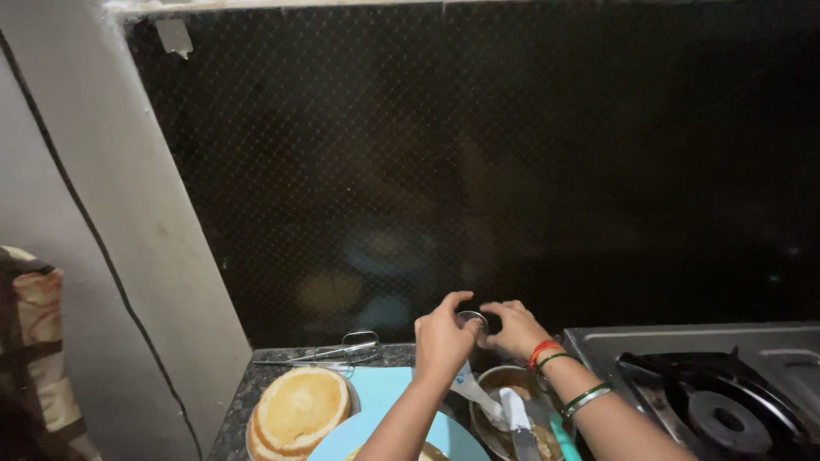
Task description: The person places a cake layer onto a turntable, spreads cream over it with a spatula, and tops it with another cake layer. They then pour liquid from a cup onto the cake using a spoon.
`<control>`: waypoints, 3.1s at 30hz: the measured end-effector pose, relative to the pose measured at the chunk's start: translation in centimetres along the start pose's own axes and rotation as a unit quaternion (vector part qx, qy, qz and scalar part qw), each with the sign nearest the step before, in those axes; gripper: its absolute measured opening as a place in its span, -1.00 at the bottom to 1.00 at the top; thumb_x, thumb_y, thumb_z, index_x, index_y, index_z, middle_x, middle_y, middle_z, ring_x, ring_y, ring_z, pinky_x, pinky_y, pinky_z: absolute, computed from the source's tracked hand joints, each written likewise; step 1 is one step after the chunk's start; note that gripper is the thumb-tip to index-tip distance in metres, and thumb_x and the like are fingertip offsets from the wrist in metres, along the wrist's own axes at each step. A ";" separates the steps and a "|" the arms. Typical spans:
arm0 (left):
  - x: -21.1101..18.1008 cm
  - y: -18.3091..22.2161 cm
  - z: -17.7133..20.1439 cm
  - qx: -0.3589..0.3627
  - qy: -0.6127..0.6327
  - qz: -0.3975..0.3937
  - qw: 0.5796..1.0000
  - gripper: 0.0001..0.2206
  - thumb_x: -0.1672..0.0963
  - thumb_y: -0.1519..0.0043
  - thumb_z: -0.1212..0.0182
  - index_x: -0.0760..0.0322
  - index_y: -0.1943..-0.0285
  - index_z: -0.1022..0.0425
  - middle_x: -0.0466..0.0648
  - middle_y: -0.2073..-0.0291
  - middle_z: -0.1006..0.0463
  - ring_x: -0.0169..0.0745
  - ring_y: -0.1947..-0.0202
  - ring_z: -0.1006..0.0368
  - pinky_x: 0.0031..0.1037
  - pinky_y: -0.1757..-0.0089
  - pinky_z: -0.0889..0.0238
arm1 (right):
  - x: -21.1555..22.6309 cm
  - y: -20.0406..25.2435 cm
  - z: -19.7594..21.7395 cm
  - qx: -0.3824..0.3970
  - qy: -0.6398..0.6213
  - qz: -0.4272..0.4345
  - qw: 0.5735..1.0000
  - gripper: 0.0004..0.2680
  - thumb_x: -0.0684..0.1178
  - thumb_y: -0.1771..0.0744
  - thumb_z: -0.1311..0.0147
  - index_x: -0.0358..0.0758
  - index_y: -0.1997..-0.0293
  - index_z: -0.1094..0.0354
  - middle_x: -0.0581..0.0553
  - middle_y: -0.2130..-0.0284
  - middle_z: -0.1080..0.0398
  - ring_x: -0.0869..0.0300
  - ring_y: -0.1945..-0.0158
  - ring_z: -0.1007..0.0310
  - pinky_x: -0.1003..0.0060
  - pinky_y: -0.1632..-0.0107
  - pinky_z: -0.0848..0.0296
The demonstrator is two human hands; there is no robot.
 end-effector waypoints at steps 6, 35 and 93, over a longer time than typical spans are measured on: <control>0.4 1.4 0.8 0.025 0.006 0.071 0.997 -0.66 0.12 -0.09 -0.35 0.13 -0.08 -0.61 0.11 0.36 -0.68 0.00 0.26 -0.64 -0.29 0.09 -0.44 | -0.2 -0.6 -3.6 0.058 0.052 -0.007 0.997 -0.66 0.08 -0.16 -0.37 -0.06 0.01 -0.53 -0.19 0.02 -0.48 -0.01 -0.23 -0.35 0.14 -0.27 -0.35; 0.5 10.3 6.1 -0.046 -0.001 0.044 0.998 -0.13 0.12 0.15 -0.55 0.09 -0.41 -0.19 0.11 -0.15 -0.46 0.17 -0.18 -0.34 -0.12 -0.15 -0.17 | 13.9 13.6 7.6 0.015 -0.125 0.035 0.991 -0.79 0.02 -0.26 -0.21 -0.18 0.09 -0.58 -0.15 0.30 -0.65 0.13 0.22 -0.68 0.20 0.11 -0.57; 3.7 23.5 20.8 -0.032 0.120 -0.005 0.992 -0.36 0.22 0.16 -0.37 0.19 -0.20 -0.34 0.07 0.01 -0.57 0.12 -0.07 -0.52 -0.26 -0.04 -0.38 | 31.8 27.9 3.1 -0.063 -0.185 0.130 0.972 -0.83 -0.01 -0.30 -0.12 -0.23 0.20 -0.61 -0.08 0.37 -0.65 0.22 0.32 -0.65 0.30 0.23 -0.53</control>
Point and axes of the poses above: each hand's wrist, its own y-axis away from the middle knuckle, its own z-axis out of the back of the hand, x = y × z, the point moved 2 cm from there along -y, towards the middle knuckle
